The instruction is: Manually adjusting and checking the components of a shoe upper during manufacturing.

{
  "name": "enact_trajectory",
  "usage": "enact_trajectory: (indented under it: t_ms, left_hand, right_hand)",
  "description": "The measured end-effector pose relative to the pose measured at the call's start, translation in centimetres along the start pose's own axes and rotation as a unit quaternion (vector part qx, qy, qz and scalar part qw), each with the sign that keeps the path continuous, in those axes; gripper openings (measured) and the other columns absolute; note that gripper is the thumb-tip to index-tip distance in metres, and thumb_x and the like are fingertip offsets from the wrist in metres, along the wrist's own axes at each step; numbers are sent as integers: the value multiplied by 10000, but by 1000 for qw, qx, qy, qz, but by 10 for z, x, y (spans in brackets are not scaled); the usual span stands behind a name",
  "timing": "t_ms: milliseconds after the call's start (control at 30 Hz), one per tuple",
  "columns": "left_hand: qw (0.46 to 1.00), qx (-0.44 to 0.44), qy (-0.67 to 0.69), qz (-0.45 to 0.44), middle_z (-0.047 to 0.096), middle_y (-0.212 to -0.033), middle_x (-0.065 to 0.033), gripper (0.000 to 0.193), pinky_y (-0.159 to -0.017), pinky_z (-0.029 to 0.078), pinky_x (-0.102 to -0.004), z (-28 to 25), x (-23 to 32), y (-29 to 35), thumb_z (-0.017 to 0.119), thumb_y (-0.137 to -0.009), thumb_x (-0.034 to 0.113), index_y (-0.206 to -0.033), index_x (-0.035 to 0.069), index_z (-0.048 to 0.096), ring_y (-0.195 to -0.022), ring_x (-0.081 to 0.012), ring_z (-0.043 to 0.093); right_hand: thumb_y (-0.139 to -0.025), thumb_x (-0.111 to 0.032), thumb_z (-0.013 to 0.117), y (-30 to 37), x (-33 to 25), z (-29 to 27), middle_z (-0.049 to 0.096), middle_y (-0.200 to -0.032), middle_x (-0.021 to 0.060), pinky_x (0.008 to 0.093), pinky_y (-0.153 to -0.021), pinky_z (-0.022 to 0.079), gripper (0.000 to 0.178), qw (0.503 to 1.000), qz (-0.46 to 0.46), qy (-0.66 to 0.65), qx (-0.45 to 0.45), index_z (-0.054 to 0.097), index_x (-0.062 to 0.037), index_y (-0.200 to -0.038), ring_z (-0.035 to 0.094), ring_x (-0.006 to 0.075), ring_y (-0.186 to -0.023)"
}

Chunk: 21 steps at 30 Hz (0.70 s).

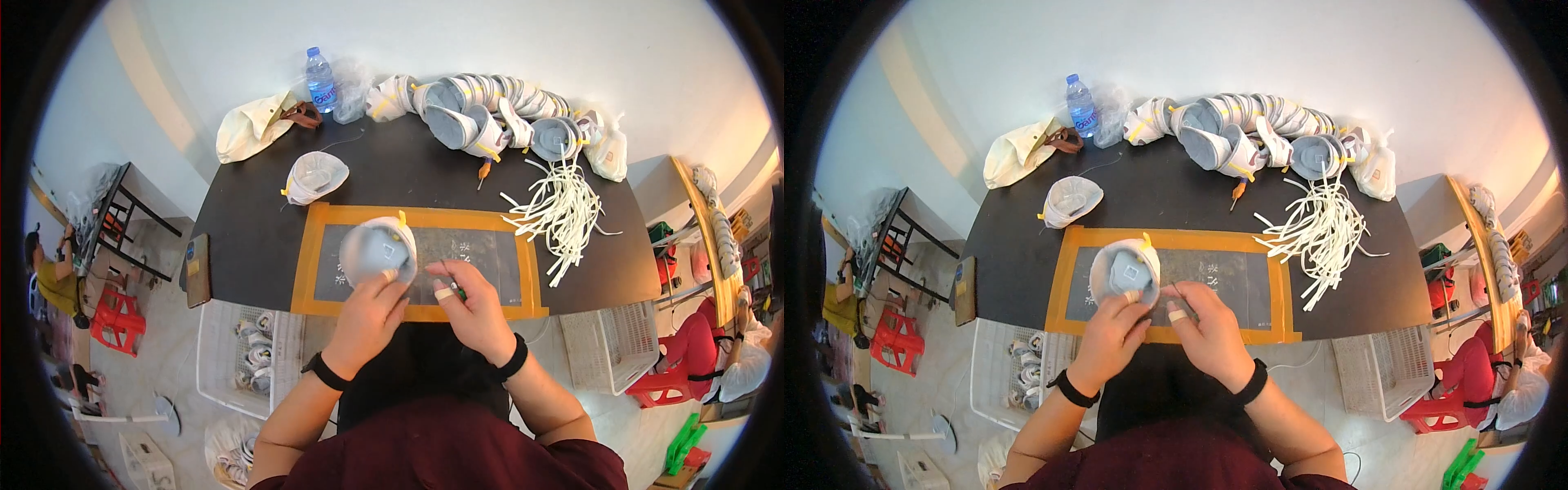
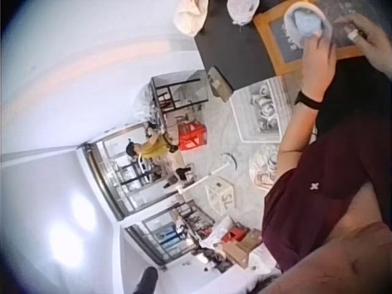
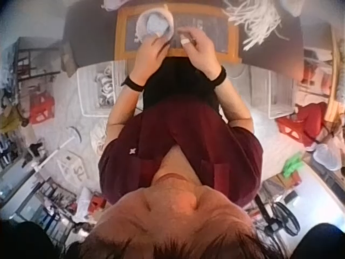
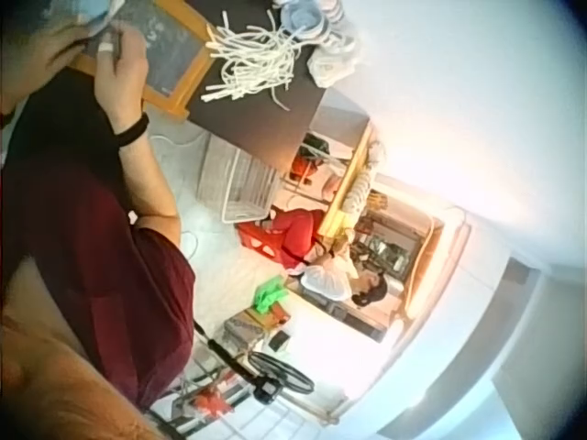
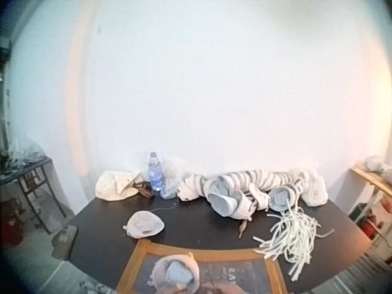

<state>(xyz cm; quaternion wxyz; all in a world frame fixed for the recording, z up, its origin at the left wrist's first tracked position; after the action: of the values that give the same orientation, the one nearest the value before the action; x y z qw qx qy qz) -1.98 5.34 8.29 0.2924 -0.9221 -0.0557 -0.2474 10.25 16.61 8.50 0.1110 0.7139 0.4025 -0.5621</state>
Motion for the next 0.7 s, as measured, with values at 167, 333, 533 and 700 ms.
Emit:
enact_trajectory:
  t_ms: [167,333,533,700]
  left_hand:
    - [999,38,0,20,617,-1008,-137,163,-792,496,-415,-19,0,-9,669,-799,9,-961,11,650,-927,-343,592]
    - [991,-28,-101,86,596,-1048,-115,244,-750,509,-395,-18,2,-44,628,-782,-22,-1021,30,625,-891,-316,600]
    - [983,-83,-159,43,564,-1046,-78,240,-715,535,-390,-8,-24,-63,651,-778,77,-1003,65,570,-927,-269,600]
    - [976,-91,-184,66,602,-1016,-104,291,-705,521,-429,-13,-26,-73,725,-742,137,-993,78,591,-874,-302,626]
  right_hand:
    - [-919,-117,582,-6,13,7,627,-1079,150,387,-808,525,220,997,-37,68,-30,626,-55,-1126,631,352,-959]
    - [-919,-152,580,0,18,20,619,-1037,118,421,-723,547,206,976,-42,204,-56,641,-117,-1113,659,343,-848]
    - [-904,-158,597,0,3,23,610,-947,93,392,-640,547,239,975,-73,199,-68,649,-125,-1136,651,314,-751]
    - [-864,-147,613,-10,-4,42,594,-924,89,374,-597,548,343,946,-111,276,-128,617,-154,-1206,655,286,-713]
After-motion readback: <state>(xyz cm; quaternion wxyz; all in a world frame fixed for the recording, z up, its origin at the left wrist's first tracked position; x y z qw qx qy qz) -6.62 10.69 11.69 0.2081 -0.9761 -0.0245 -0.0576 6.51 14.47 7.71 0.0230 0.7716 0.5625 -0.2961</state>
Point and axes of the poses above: each hand's wrist, its own y-axis away from the middle knuckle, its own z-axis out of the palm, x = y × z, the point moved 7 cm from there along -y, towards the middle knuckle
